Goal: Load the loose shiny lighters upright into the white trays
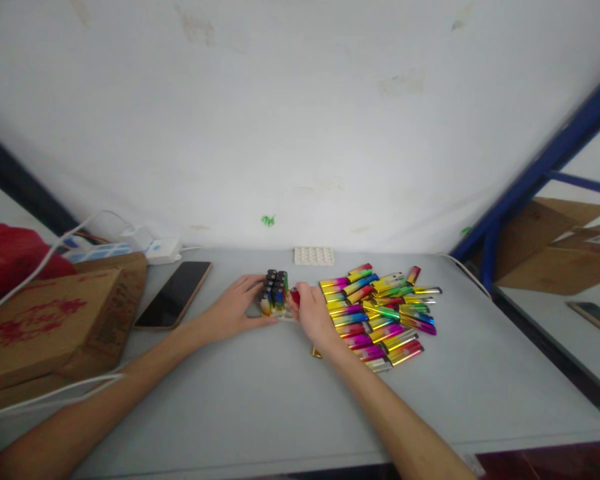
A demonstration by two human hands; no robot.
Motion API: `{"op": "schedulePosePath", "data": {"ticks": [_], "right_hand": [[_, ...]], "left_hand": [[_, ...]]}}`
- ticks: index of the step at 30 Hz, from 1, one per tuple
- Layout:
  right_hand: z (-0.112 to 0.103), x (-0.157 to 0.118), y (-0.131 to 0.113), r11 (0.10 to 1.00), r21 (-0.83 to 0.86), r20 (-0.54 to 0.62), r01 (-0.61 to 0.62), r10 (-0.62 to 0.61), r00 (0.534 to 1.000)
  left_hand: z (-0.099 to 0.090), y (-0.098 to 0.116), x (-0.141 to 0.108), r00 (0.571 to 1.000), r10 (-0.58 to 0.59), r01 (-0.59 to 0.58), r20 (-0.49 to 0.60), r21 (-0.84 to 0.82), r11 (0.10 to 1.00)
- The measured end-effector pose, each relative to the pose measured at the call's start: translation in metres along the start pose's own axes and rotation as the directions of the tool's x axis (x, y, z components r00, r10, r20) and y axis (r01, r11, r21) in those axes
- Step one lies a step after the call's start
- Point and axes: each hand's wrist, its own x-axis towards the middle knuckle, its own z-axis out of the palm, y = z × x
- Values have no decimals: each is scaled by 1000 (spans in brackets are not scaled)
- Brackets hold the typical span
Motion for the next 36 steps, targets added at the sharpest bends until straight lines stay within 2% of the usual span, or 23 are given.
{"op": "schedulePosePath", "data": {"ticks": [3,5,8,10,12,17,19,23,26,32,36], "right_hand": [[-1,-1,-5,990,106,-15,-96,98,995],[-3,-3,-9,989,117,3,-95,95,995],[-11,-11,-12,993,-77,-41,89,-92,995],[-17,-17,-13,932,-274,-57,236,-260,964],[-22,-22,-14,842,-411,-21,349,-392,920],[-23,-24,-15,688,-509,76,518,-563,823],[-21,-25,-16,670,-519,91,530,-574,814],[-20,-25,-13,712,-532,71,459,-503,862],[-22,-22,-8,707,-544,94,453,-485,869],[-27,-18,-5,530,-669,255,521,-494,831],[-24,-18,-10,441,-752,264,490,-480,837]], "left_hand": [[0,-1,0,1000,2,-2,0,7,1000],[0,-1,-1,1000,0,0,10,14,1000],[0,-1,0,1000,-5,5,20,28,1000],[1,-1,0,1000,-7,6,18,29,1000],[1,0,0,1000,-5,4,11,25,1000],[-1,2,0,1000,1,-1,2,0,1000],[-1,2,0,1000,-4,4,6,-20,1000],[-2,2,1,1000,-11,11,4,-45,999],[-1,2,1,1000,-10,10,2,-36,999],[1,1,1,1000,-18,18,14,-20,1000],[1,2,2,1000,-15,15,9,-31,999]]}}
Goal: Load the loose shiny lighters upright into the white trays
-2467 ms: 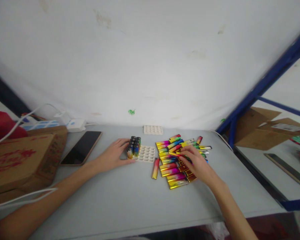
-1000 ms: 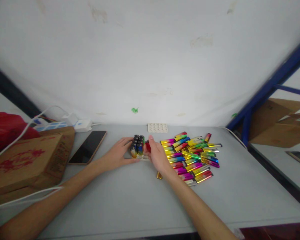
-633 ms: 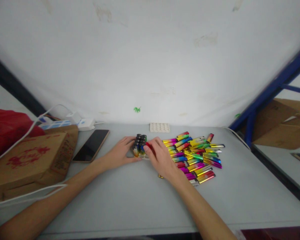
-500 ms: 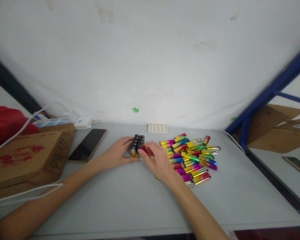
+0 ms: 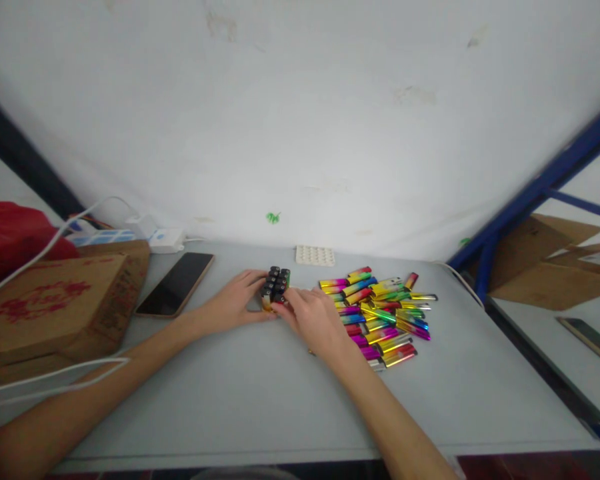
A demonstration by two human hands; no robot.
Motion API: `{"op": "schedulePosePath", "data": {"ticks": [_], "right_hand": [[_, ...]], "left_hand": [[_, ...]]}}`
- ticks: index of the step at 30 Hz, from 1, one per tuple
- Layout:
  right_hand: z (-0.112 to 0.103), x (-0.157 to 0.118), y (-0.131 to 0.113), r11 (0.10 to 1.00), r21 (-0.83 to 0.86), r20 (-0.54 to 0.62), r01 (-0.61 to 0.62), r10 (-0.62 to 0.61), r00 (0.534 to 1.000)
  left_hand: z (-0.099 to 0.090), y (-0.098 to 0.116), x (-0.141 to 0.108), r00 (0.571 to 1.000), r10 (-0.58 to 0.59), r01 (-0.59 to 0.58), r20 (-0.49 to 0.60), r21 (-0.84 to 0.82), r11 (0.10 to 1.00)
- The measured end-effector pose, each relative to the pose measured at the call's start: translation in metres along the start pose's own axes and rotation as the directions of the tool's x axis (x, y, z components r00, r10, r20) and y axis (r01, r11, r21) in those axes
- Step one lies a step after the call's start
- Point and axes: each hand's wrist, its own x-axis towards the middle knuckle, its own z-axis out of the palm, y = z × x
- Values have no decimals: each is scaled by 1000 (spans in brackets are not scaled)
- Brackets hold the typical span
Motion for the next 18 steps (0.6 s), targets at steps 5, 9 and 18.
{"op": "schedulePosePath", "data": {"ticks": [5,9,18], "right_hand": [[-2,2,3,997,-65,66,-45,50,997],[-5,2,3,996,-93,113,9,1,994],[-7,9,-3,993,-94,60,-65,71,996]], "left_hand": [[-2,1,1,1000,-2,2,1,1,1000],[-2,0,0,1000,5,-5,-24,-2,1000],[-3,-3,1,1000,9,-9,-28,6,1000]]}}
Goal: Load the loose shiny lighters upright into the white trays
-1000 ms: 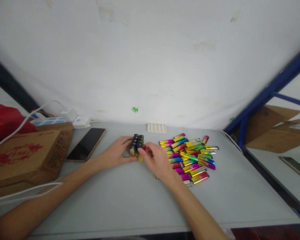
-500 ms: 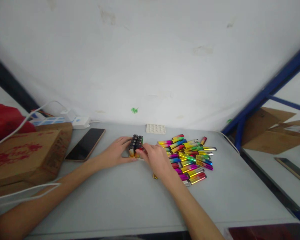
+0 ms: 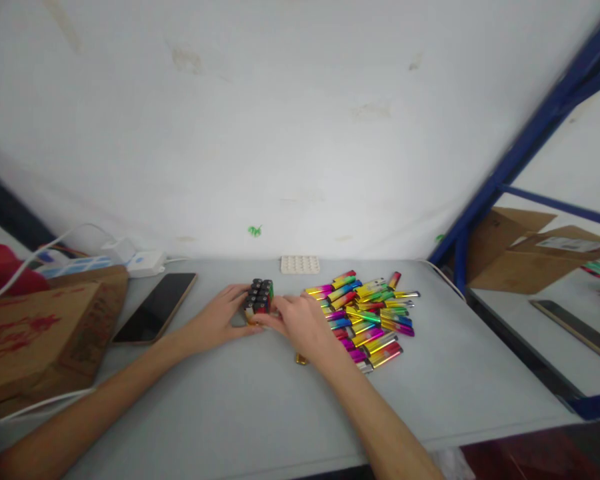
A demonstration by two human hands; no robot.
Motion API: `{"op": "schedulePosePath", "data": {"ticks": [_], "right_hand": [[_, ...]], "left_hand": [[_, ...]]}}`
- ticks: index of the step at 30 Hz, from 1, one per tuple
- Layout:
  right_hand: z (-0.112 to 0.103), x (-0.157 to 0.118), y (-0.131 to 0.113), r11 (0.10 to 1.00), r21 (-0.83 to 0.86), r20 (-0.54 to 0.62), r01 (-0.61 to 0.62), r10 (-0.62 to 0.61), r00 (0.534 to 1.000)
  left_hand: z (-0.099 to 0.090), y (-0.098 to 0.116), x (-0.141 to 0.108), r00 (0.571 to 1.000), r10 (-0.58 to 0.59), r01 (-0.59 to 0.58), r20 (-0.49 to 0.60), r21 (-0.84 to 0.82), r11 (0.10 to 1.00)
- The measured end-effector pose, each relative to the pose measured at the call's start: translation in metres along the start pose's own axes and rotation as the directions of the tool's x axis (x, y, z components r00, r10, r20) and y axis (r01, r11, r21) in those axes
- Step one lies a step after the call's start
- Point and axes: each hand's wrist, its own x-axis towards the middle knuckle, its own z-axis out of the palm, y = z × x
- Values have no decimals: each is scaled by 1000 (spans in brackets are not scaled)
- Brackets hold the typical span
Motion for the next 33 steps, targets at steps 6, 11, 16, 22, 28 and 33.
{"op": "schedulePosePath", "data": {"ticks": [6,11,16,22,28,33], "right_hand": [[-14,-9,78,995,19,-160,-100,102,982],[-14,-9,119,993,-27,-21,-114,114,993],[-15,-3,121,982,-126,103,-141,154,983],[-14,-4,124,985,-117,68,-127,135,988],[-15,-4,107,959,157,-197,-238,267,943],[-9,3,89,733,641,-211,-229,455,865]], "left_hand": [[0,-1,0,1000,-2,2,0,9,1000],[0,-1,0,1000,-4,4,2,6,1000],[-1,0,0,1000,-17,17,15,28,999],[0,0,1,999,-23,22,24,31,999],[-6,-5,3,998,-13,14,63,-11,1000],[-15,-11,1,995,-15,25,101,-101,995]]}}
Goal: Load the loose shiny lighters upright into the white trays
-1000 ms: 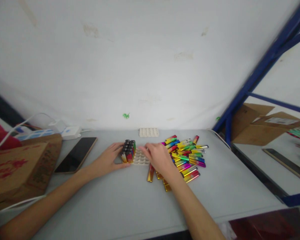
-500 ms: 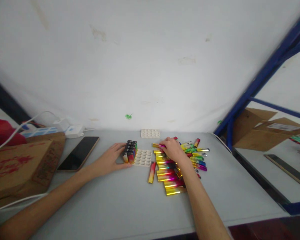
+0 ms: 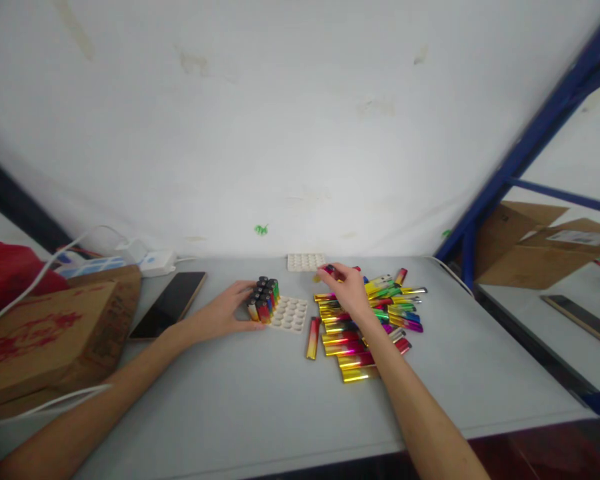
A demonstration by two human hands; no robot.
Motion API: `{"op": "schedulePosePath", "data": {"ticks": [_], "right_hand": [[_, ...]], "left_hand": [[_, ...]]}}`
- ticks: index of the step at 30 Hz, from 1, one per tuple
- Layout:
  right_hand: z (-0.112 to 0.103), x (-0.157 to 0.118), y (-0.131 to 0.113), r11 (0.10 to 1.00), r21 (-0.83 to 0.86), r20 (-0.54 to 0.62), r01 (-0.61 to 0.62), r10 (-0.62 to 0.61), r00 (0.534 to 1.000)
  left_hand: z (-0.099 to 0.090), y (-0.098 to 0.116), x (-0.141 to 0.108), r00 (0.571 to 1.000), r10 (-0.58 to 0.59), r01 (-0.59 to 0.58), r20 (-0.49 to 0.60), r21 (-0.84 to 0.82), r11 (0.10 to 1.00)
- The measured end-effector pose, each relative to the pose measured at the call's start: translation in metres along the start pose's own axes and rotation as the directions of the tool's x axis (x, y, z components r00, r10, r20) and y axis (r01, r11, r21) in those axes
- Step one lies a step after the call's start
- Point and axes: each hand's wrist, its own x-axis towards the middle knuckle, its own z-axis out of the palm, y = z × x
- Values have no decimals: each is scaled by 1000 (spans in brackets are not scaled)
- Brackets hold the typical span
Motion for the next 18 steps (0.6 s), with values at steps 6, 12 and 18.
{"op": "schedulePosePath", "data": {"ticks": [6,12,18], "right_hand": [[24,-13,-18,786,552,221,-276,181,958],[37,-26,-29,783,513,384,-352,158,910],[44,-31,-25,979,187,139,-84,58,989]], "left_hand": [[-4,6,-4,1000,-2,1,-28,-26,1000],[-7,15,-8,999,33,-34,-22,-44,998],[-4,14,-10,996,84,-85,-29,0,996]]}}
